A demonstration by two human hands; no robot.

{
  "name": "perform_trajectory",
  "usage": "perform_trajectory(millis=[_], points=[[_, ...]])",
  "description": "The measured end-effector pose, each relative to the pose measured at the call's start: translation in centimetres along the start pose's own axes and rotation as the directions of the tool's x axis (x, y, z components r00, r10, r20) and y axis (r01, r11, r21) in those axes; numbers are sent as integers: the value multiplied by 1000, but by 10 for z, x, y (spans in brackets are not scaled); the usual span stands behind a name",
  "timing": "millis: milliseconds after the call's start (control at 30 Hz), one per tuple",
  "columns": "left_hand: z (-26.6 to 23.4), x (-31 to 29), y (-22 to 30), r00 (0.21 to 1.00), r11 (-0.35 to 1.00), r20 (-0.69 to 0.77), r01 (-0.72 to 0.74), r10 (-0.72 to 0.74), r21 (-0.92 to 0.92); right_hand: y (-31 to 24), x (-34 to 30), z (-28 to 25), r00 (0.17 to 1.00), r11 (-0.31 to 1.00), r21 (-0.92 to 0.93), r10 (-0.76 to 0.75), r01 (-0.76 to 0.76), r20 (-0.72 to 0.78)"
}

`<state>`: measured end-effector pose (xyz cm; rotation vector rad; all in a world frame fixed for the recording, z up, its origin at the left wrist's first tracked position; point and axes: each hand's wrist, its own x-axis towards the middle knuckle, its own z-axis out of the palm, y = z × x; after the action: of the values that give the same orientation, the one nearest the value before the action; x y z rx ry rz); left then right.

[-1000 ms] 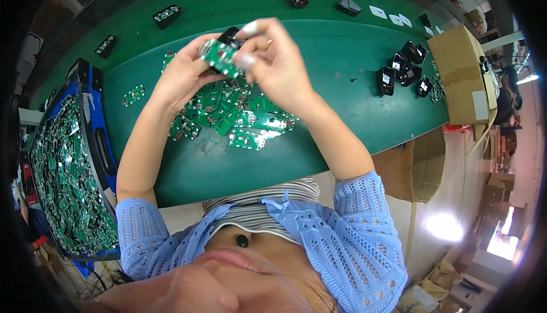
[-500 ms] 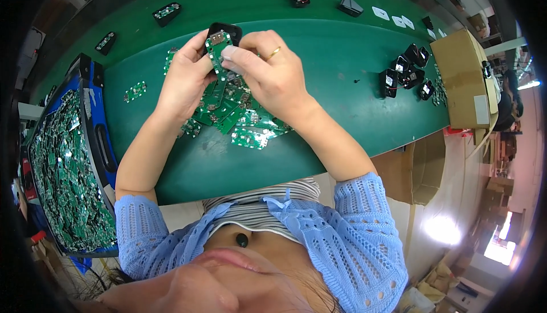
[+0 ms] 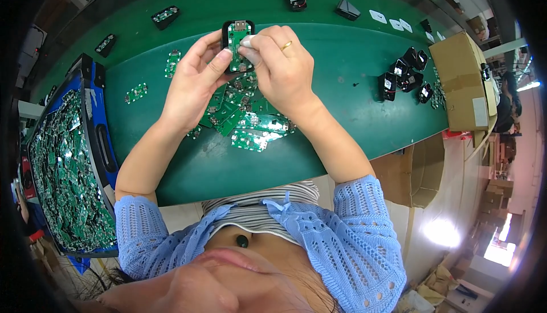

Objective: The person assembles electronic components by hand, inserting small green circuit boards into black plastic housings.

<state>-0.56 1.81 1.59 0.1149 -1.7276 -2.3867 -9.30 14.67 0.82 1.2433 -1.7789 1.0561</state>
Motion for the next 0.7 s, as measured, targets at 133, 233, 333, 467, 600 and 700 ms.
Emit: perform_trajectory(millis=[133,233,333,467,600,700], points=[[5,-3,0,999,999,1,-40,40,36,-1,-1,1,999,999,-27,-33,32,-20],[2,-2,-6,994,989,-11,-108,110,106,-6,0,0,992,982,-155,-98,110,83],[-1,5,-10,989,989,-49,-140,142,49,-3,-4,5,992,991,98,76,-86,102],[-3,12,-6,992,998,-113,-57,55,-13,-1,-2,7,801,665,449,470,-597,370],[-13,30,-14,983,990,-144,-104,117,92,12,4,12,687,527,448,466,-722,558],[-16,50,-17,979,978,-121,-146,165,149,21,9,19,676,482,476,482,-736,557]])
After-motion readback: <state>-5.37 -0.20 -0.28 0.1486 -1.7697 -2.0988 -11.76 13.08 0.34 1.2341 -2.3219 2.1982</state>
